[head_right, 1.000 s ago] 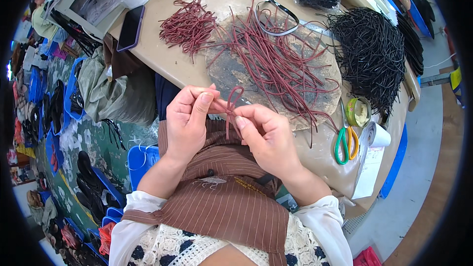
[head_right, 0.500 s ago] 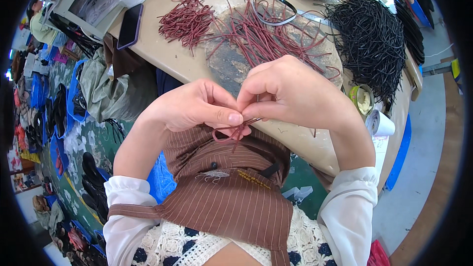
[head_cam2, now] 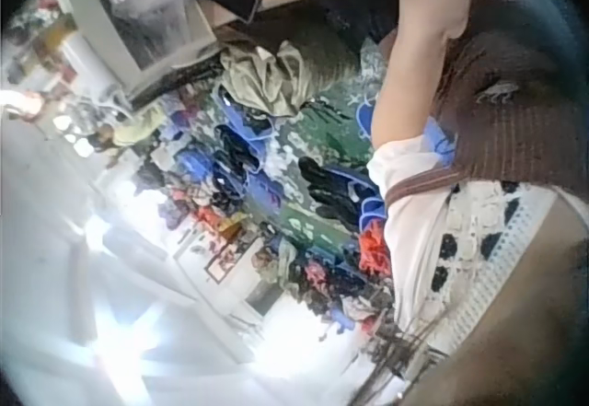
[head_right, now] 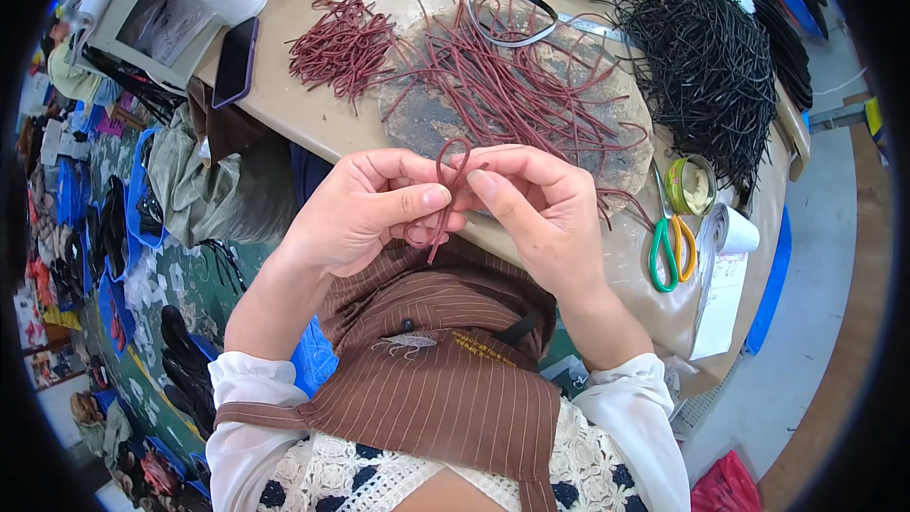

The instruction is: The person sits at a cluttered workbench and repeatedly ties knots in short lengths of maroon cord. They pick up individual cords, form loops, and pull them tight by hand, placing the finished knotted pieces onto a pile on the table. The workspace contains piles of maroon and black cords, scissors, and other miscellaneous items.

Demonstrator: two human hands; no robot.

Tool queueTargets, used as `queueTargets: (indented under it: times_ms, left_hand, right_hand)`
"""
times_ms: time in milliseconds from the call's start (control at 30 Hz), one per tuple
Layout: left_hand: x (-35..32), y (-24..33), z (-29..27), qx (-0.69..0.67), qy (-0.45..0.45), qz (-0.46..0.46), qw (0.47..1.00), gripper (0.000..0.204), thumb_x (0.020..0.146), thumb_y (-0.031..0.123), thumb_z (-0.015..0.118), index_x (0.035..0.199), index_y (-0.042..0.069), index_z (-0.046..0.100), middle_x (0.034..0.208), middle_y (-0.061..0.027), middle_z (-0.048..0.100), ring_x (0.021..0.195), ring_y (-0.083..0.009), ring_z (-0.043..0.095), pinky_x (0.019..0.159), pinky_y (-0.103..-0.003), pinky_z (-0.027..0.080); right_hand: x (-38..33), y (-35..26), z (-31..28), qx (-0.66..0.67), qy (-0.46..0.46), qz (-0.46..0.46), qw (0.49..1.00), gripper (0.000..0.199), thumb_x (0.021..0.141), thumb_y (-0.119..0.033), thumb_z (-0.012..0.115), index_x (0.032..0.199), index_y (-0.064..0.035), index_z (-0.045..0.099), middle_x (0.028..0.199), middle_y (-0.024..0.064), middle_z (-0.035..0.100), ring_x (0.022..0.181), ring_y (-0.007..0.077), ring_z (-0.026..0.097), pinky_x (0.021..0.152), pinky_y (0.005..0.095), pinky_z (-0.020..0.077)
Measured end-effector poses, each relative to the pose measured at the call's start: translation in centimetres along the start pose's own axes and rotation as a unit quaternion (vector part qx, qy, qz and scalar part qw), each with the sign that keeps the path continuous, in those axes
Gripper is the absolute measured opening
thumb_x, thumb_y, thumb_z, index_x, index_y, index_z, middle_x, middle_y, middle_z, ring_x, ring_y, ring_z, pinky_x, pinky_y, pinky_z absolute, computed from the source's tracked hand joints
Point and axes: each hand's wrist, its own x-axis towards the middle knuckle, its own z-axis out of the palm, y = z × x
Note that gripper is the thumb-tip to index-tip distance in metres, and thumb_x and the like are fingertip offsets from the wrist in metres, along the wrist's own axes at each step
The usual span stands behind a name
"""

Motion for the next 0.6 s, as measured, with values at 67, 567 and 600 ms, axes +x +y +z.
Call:
queueTargets:
  times_ms: [67,567,600]
  left_hand:
    - [-0.1,-0.2,-0.1,-0.015,-0.015,0.012,1.0,0.015,0.082,0.009,0.06,0.092,-0.003,0.06,0.078,-0.0122,0.063,0.066,-0.013,0.059,0.055,-0.022,0.047]
    - [-0.8,0.8,-0.2,-0.044,-0.079,-0.079,0.993,0.008,0.079,0.002,0.06,0.086,-0.003,0.061,0.082,-0.0171,0.064,0.073,-0.0203,0.064,0.057,-0.025,0.048]
    - [-0.8,0.9,-0.2,-0.043,-0.08,-0.082,0.992,0.008,0.079,0.002,0.06,0.085,-0.003,0.061,0.082,-0.017,0.064,0.073,-0.0204,0.064,0.058,-0.025,0.048]
  right_hand:
    - [0.0,0.0,0.1,-0.001,0.014,-0.002,1.0,0.016,0.087,-0.006,0.052,0.098,0.0056,0.055,0.098,0.0136,0.06,0.084,0.017,0.061,0.076,0.0295,0.0507]
    - [-0.3,-1.6,-0.5,0.143,-0.049,0.139,0.979,0.017,0.087,-0.012,0.053,0.09,0.0044,0.056,0.092,0.016,0.061,0.083,0.0216,0.062,0.075,0.0348,0.0525]
    - [-0.4,-1.5,-0.5,0.155,-0.05,0.143,0.976,0.017,0.087,-0.012,0.053,0.09,0.0043,0.056,0.092,0.0162,0.061,0.083,0.022,0.062,0.076,0.0352,0.0525]
